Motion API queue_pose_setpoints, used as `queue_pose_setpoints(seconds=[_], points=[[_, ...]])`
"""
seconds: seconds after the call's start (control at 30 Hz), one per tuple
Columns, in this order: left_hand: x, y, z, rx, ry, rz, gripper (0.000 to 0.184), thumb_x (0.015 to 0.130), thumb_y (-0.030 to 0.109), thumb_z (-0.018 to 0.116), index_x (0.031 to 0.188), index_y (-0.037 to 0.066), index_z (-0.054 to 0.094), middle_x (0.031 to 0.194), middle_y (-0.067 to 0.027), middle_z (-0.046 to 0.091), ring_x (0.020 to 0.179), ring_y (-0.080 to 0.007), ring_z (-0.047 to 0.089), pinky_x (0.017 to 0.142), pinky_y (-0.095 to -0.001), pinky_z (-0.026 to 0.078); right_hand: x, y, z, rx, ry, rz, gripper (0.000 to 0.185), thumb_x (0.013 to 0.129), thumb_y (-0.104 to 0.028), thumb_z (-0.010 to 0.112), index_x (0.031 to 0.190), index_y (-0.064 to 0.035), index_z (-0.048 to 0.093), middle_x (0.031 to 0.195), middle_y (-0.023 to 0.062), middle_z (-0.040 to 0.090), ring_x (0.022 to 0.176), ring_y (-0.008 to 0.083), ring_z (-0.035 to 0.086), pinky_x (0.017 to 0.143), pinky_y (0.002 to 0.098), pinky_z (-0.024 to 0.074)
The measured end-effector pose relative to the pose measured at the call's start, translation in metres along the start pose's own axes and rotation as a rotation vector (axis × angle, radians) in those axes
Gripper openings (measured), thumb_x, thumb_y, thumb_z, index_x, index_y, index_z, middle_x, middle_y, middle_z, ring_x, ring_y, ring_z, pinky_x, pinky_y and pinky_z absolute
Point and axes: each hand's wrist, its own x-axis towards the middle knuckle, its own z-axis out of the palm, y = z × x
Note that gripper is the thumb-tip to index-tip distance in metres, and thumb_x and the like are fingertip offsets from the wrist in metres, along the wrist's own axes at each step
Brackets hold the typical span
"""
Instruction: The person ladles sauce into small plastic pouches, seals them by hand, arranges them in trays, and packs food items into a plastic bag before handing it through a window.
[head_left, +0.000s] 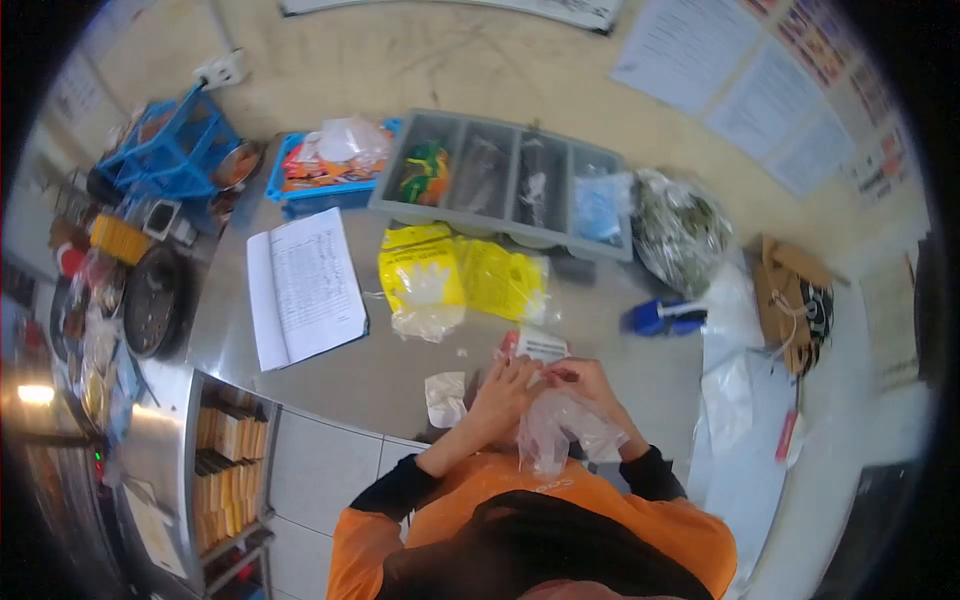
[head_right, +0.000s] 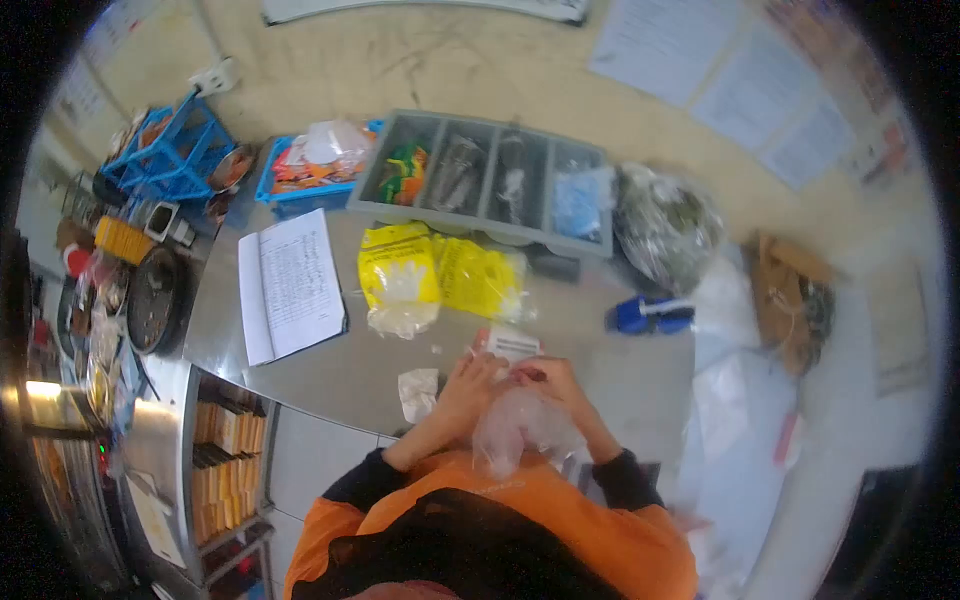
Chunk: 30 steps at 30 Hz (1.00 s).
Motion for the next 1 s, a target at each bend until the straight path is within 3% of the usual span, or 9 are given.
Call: queue_pose_setpoints(seconds=[0.07,0.17,0.3,0.37,0.4,0.53,0.63,0.8,1.0], points=[[0.0,-0.015,-0.023,-0.073,-0.101,0.028,0.03,0.071,0.009,0.058,0.101,0.007,0.06,0.105,-0.0102,0.055,0.1,-0.0267,0.054,0.094,-0.0407,0.04,-0.008,-0.013,0.031,0.128,0.177,-0.24,0.033,0.074,-0.022,0.071,0.095,0.0018,0.066,0.081,0.0094,0.065,0.077,0.0137,0.061,0.071,0.0248,0.0483],[0.025,0.009,-0.002,-0.177,-0.189,0.018,0.03,0.069,0.011,0.059,0.098,0.005,0.06,0.092,-0.013,0.056,0.087,-0.0303,0.057,0.082,-0.0416,0.046,-0.038,-0.01,0.009,0.114,0.277,-0.417,0.024,0.074,-0.014,0.068,0.089,0.0033,0.064,0.079,0.0096,0.063,0.073,0.0156,0.06,0.066,0.026,0.0481],[0.02,-0.01,0.024,-0.339,-0.276,0.052,0.028,0.073,0.013,0.061,0.099,0.001,0.06,0.09,-0.0177,0.059,0.087,-0.0329,0.059,0.076,-0.0409,0.049,-0.048,-0.001,0.045,0.06,0.585,-0.34,0.024,0.071,-0.011,0.069,0.093,-0.0027,0.063,0.087,0.011,0.061,0.077,0.0227,0.059,0.07,0.0305,0.0488],[0.027,-0.007,0.005,-0.426,-0.287,-0.278,0.03,0.08,0.021,0.061,0.1,0.0,0.06,0.094,-0.0195,0.063,0.087,-0.0345,0.061,0.074,-0.0365,0.049,-0.05,0.009,0.064,0.016,0.754,-0.282,0.027,0.069,-0.008,0.069,0.095,-0.0068,0.063,0.092,0.0119,0.06,0.08,0.0274,0.059,0.072,0.0335,0.0493],[0.036,-0.009,-0.003,-0.514,-0.323,-0.405,0.032,0.081,0.018,0.063,0.104,-0.004,0.058,0.104,-0.0189,0.063,0.092,-0.03,0.062,0.076,-0.0337,0.05,-0.047,0.01,0.068,-0.157,0.739,-0.535,0.032,0.067,-0.007,0.072,0.098,-0.0087,0.063,0.095,0.0103,0.06,0.081,0.0269,0.059,0.072,0.0336,0.0497],[0.03,-0.015,0.005,-0.895,-0.292,-0.614,0.033,0.077,0.008,0.065,0.107,-0.004,0.058,0.103,-0.0142,0.064,0.091,-0.0217,0.062,0.077,-0.0315,0.051,-0.051,0.004,0.08,-0.303,0.704,-0.651,0.027,0.07,-0.005,0.07,0.096,-0.0075,0.065,0.092,0.0105,0.06,0.083,0.0284,0.059,0.071,0.0339,0.0501],[0.023,-0.015,0.014,-1.165,-0.176,-0.782,0.033,0.076,0.003,0.066,0.108,-0.002,0.058,0.101,-0.0091,0.063,0.089,-0.0176,0.061,0.076,-0.0306,0.051,-0.047,0.01,0.088,-0.112,0.777,-0.538,0.021,0.077,-0.007,0.068,0.098,-0.0052,0.065,0.091,0.0074,0.062,0.084,0.0238,0.061,0.073,0.0318,0.0504],[0.017,-0.01,0.013,-1.319,-0.121,-0.888,0.034,0.077,-0.001,0.064,0.11,0.0,0.057,0.102,-0.0078,0.062,0.087,-0.0174,0.061,0.071,-0.0279,0.052,-0.042,-0.007,0.087,1.23,0.573,-0.003,0.022,0.091,-0.003,0.053,0.113,-0.0062,0.054,0.092,0.0078,0.064,0.08,0.0137,0.062,0.074,0.0245,0.0507],[0.016,-0.012,0.019,-1.383,-0.143,-0.873,0.029,0.078,-0.002,0.063,0.107,-0.001,0.059,0.1,-0.008,0.064,0.086,-0.0156,0.062,0.071,-0.0265,0.052,-0.036,0.011,0.092,1.144,0.554,-0.074,0.026,0.089,-0.004,0.056,0.104,-0.0091,0.036,0.087,0.0112,0.064,0.077,0.0151,0.062,0.068,0.0244,0.0505]])
